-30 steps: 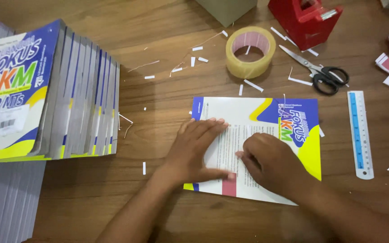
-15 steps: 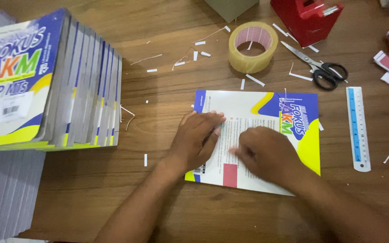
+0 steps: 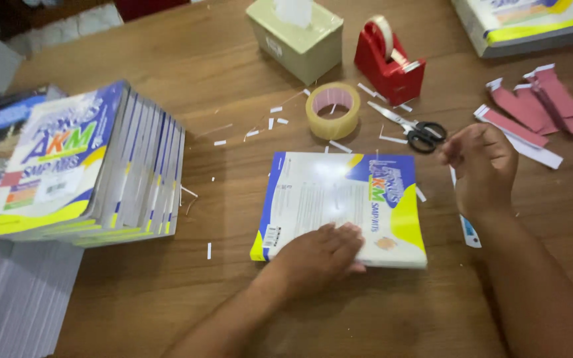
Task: The recorder is cutting paper strips, measuring them with a ruler, and applying tape and labels to textbook covers.
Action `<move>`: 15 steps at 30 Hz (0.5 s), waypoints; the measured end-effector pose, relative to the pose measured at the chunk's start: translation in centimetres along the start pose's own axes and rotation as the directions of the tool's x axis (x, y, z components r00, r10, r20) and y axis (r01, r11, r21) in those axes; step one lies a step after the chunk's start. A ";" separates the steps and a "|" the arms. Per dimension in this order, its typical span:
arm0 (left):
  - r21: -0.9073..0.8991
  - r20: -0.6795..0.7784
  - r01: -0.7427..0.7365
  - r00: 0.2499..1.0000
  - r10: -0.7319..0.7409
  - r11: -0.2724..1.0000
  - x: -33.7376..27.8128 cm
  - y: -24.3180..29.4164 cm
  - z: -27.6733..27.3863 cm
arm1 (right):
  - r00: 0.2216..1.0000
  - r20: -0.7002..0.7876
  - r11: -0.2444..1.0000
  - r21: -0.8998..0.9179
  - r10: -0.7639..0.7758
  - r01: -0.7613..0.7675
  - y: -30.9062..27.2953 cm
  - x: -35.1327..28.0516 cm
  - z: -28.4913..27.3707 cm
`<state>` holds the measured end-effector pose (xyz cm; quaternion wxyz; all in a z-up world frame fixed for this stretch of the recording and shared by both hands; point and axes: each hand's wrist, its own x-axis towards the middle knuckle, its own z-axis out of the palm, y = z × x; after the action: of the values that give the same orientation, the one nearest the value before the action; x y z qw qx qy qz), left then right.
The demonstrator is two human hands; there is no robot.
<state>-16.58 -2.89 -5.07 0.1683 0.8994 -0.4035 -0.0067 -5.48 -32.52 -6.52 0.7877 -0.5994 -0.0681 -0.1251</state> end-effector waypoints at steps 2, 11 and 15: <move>0.003 0.110 0.065 0.992 -0.065 0.998 0.0 -0.9 -1.3 | 0.996 -0.076 0.997 -0.066 -0.049 0.044 -0.5 0.6 -0.2; -0.345 -0.689 0.262 0.582 -0.433 0.901 0.6 0.0 -13.6 | 0.969 0.237 0.964 -0.234 -0.073 0.130 -2.2 -3.8 6.6; -0.862 -0.440 0.032 0.447 -0.779 0.505 1.6 -0.2 -12.7 | 0.983 0.166 0.981 -0.188 0.081 -0.049 -4.4 -5.9 9.0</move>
<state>-13.55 -0.17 7.03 0.6780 0.7109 0.0248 0.1854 -11.99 -24.32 -1.48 0.7241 -0.6797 -0.1046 -0.0524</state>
